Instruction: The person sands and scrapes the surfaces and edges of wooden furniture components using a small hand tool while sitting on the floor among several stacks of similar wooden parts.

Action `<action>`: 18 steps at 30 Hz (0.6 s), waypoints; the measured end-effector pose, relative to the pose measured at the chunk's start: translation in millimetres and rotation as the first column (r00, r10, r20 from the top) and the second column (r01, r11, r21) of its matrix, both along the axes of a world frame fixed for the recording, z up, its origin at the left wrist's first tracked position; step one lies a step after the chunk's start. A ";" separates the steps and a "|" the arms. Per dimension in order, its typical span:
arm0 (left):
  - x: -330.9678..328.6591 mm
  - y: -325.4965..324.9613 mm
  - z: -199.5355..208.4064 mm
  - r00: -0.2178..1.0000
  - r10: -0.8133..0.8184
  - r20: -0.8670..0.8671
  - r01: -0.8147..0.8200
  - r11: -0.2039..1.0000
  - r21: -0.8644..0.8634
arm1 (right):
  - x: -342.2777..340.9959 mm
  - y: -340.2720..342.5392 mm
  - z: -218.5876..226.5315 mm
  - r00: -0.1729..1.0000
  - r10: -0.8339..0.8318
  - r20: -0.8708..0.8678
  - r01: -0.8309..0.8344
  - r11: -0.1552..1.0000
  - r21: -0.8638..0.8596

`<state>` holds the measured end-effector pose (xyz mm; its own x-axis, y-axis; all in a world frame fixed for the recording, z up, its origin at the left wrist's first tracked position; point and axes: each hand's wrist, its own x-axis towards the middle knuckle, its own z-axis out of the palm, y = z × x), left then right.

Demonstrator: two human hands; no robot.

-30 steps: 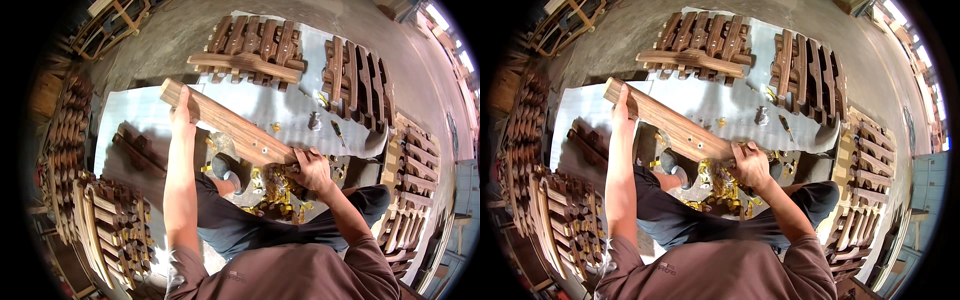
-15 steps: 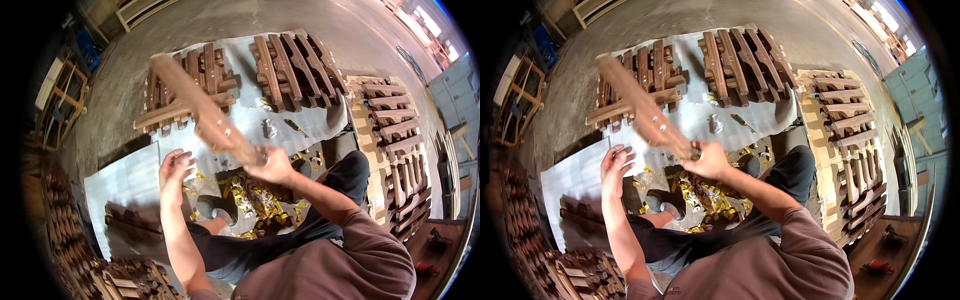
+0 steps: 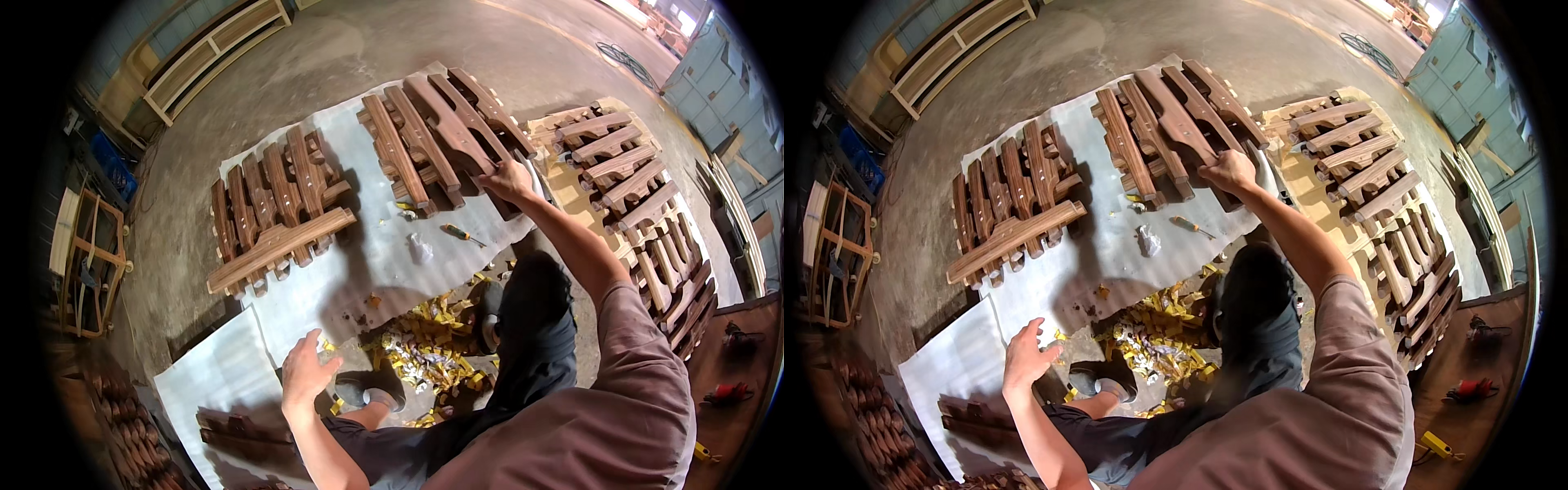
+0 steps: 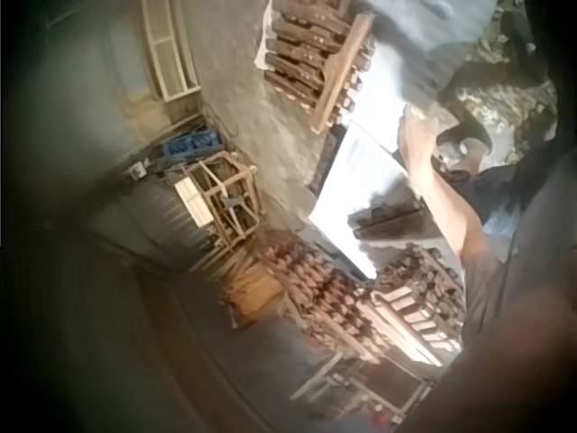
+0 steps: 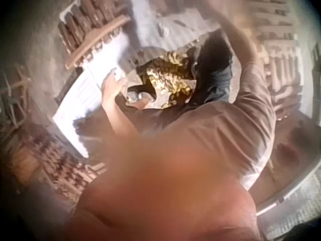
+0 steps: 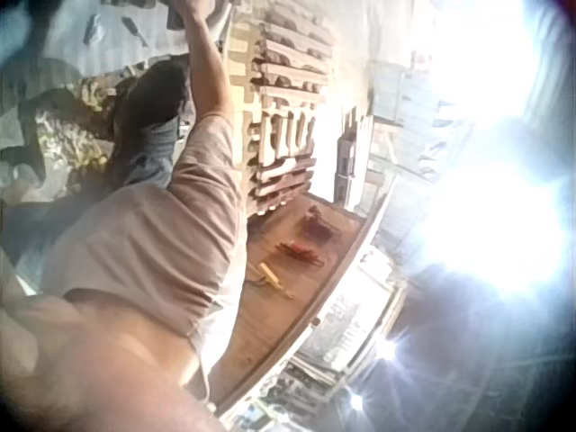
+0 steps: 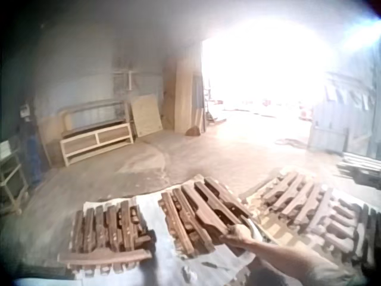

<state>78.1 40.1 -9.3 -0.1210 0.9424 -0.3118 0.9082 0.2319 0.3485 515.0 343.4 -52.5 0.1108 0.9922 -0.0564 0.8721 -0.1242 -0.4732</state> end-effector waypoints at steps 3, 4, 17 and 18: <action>12.7 16.5 0.1 0.999 0.011 0.051 -0.007 0.998 -0.059 | 13.8 8.2 -27.1 0.977 -0.210 -0.047 0.212 0.977 0.036; 16.8 21.5 3.5 0.997 0.019 0.071 -0.012 0.996 -0.090 | 14.8 10.0 -35.1 0.958 -0.279 -0.067 0.283 0.957 0.055; 7.8 32.4 1.7 0.998 0.056 0.041 -0.050 0.990 -0.133 | 2.5 42.0 -90.6 0.754 -0.643 -0.135 0.643 0.764 -0.046; 6.2 31.6 -1.2 0.997 0.056 0.051 -0.049 0.991 -0.128 | 1.8 44.1 -92.2 0.739 -0.661 -0.135 0.660 0.749 -0.054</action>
<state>84.3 71.7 -10.5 -0.1488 0.8879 -0.4353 0.8742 0.3239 0.3618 516.8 387.5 -144.6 0.7291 0.6730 -0.1241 0.4974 -0.6457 -0.5793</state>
